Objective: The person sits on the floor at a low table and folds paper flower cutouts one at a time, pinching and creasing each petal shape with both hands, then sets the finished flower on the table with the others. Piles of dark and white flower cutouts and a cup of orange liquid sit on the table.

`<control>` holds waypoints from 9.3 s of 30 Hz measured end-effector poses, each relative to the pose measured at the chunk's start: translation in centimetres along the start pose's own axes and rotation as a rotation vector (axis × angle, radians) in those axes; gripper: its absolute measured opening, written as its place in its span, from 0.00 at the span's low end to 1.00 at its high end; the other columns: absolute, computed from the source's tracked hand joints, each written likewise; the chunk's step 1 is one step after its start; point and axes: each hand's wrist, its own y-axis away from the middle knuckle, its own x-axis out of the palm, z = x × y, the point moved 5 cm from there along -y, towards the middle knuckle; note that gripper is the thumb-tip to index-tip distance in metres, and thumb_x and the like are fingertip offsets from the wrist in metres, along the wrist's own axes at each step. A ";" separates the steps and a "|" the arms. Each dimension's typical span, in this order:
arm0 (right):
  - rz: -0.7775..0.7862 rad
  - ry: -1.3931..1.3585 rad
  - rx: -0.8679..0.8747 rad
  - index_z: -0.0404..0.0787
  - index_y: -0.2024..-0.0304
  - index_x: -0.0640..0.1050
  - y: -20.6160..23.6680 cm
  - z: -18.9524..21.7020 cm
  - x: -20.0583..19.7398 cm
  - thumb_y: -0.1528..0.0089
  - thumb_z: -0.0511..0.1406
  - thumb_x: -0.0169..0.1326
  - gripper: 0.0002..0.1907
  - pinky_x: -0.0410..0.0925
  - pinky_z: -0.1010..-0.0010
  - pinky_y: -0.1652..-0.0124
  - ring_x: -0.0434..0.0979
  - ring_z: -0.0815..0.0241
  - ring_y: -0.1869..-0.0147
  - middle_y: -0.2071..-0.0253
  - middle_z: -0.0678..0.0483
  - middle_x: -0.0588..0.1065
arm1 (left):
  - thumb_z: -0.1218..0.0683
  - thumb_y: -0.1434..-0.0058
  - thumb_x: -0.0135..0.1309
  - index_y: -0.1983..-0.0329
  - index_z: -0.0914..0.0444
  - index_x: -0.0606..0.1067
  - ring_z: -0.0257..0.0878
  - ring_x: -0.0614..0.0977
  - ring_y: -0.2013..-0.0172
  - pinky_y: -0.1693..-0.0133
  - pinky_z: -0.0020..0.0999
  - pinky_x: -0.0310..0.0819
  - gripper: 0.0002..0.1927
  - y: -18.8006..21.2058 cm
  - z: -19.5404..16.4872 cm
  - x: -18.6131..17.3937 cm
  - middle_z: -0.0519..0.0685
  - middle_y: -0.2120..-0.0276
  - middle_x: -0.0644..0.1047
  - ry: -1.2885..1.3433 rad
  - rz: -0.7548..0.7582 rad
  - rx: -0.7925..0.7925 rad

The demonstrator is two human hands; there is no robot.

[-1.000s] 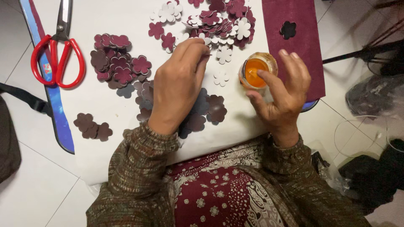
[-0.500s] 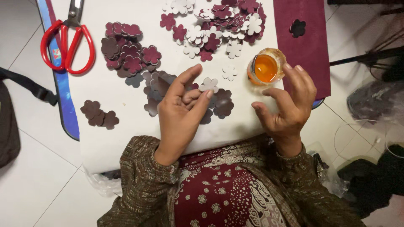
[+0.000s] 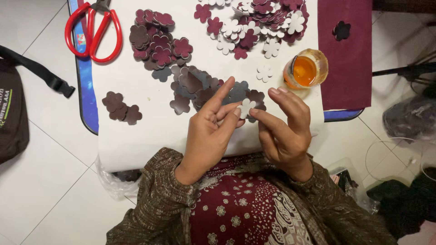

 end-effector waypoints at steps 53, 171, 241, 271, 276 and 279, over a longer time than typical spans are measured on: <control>-0.044 -0.558 0.135 0.35 0.29 0.61 7.0 -5.4 -0.9 0.42 0.17 0.57 0.40 0.74 0.75 0.57 0.80 0.59 0.54 0.52 0.43 0.77 | 0.59 0.31 0.58 0.46 0.63 0.79 0.41 0.85 0.59 0.58 0.32 0.80 0.11 1.5 -1.9 1.2 0.50 0.55 0.82 -0.895 -0.037 0.421; 0.268 -0.846 0.780 0.35 0.21 0.51 -0.1 -2.8 3.7 0.41 0.20 0.50 0.46 0.71 0.82 0.59 0.75 0.71 0.59 0.63 0.54 0.74 | 0.59 0.25 0.36 0.18 0.57 0.43 0.33 0.81 0.52 0.49 0.29 0.80 0.34 1.0 3.8 -2.3 0.53 0.46 0.78 0.077 0.091 -0.110; 0.191 -0.994 0.881 0.33 0.22 0.54 1.6 -3.2 4.1 0.37 0.24 0.58 0.43 0.69 0.83 0.63 0.77 0.71 0.61 0.62 0.54 0.77 | 0.64 0.33 0.56 0.19 0.64 0.46 0.33 0.84 0.62 0.61 0.24 0.79 0.44 1.0 2.2 -1.4 0.50 0.64 0.82 -0.125 -0.049 0.013; 0.128 -1.199 0.745 0.38 0.20 0.50 3.4 -5.3 4.7 0.34 0.28 0.55 0.44 0.69 0.81 0.67 0.73 0.72 0.66 0.59 0.52 0.78 | 0.57 0.33 0.60 0.20 0.59 0.44 0.32 0.88 0.64 0.62 0.28 0.84 0.47 -1.5 -1.5 -4.9 0.47 0.62 0.85 -0.533 -0.121 0.189; 0.149 -1.153 0.760 0.35 0.20 0.52 4.1 -6.1 5.1 0.32 0.28 0.52 0.40 0.69 0.79 0.70 0.73 0.70 0.69 0.61 0.52 0.77 | 0.54 0.28 0.63 0.18 0.58 0.41 0.37 0.89 0.53 0.55 0.34 0.84 0.49 -4.3 -6.1 -10.7 0.50 0.48 0.83 -0.854 -0.320 0.334; 0.140 -1.128 0.748 0.37 0.21 0.49 4.5 -5.8 5.0 0.32 0.28 0.51 0.40 0.70 0.79 0.70 0.74 0.69 0.70 0.61 0.52 0.77 | 0.55 0.28 0.64 0.23 0.62 0.49 0.48 0.80 0.40 0.40 0.42 0.75 0.41 -4.5 -7.8 -10.6 0.60 0.40 0.76 -1.036 -0.355 0.673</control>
